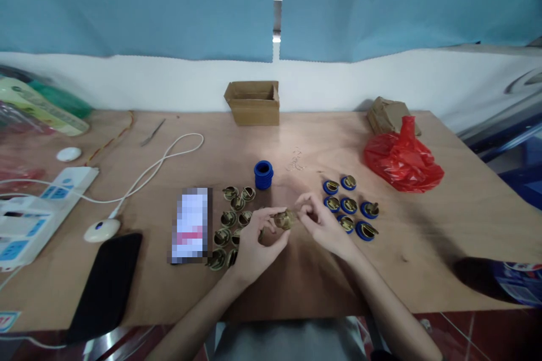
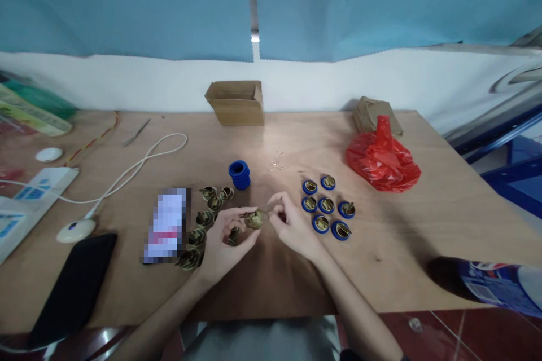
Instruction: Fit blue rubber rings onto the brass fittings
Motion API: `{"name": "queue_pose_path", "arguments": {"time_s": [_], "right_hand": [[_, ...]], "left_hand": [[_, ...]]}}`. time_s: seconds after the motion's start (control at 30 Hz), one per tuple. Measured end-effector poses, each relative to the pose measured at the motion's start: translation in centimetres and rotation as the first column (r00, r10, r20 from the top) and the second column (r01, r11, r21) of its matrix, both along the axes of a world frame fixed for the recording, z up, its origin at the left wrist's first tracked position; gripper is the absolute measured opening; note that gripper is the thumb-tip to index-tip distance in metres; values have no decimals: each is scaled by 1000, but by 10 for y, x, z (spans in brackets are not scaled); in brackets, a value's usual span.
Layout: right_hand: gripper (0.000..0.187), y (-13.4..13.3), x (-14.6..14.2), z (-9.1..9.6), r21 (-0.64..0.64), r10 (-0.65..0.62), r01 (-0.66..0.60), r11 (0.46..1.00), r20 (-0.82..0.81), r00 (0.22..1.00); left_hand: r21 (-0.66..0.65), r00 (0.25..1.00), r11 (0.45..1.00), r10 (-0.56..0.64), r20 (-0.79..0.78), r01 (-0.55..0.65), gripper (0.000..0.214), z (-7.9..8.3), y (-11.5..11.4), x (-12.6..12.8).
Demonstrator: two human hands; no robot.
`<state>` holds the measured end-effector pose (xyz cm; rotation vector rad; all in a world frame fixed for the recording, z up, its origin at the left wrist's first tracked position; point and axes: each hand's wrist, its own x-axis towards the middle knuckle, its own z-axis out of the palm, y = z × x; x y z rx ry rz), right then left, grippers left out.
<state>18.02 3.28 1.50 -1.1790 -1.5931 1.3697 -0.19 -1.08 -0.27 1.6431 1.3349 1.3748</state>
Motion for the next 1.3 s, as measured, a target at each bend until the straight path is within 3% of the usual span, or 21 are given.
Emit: {"name": "queue_pose_path", "arguments": {"time_s": [0.1,0.17,0.37,0.47,0.63,0.77,0.9,1.07,1.17,1.3], "right_hand": [[3,4,6,6,132,-99,89,987,69,993],[2,5,7,12,219,-118,84,972,147,982],[9,15,-6,36,469,-140,-131,874,499,856],[10,37,-19,48,515,-115,-262,816,589,800],[20,86,-45,48,542,27,-378,751,547,837],[21,100,-62,39,534,23,-383,754,560,828],[17,96,-66,42,538,-2,-333,774,528,850],[28,80,-48,68,627,2,-203,753,306,952],[30,56,-30,82,620,3,-155,769,240,971],[30,14,-13,84,522,83,-227,822,285,955]], "left_hand": [[18,990,999,-47,-135,50,41,-2,-1,1],[68,970,992,-92,-223,110,39,-1,-1,2],[266,935,943,-104,-340,202,31,4,-1,3],[253,938,948,-101,-331,192,27,5,-2,4],[176,948,963,-148,-284,203,26,1,-3,2],[171,954,960,-176,-243,220,31,-1,-2,0],[175,964,965,-154,-216,194,32,0,-2,-1],[141,986,979,-130,-106,145,35,-2,-3,0],[112,993,989,-92,-76,100,39,-6,-3,0],[116,997,993,-29,-69,37,40,-8,-4,-2]]}}
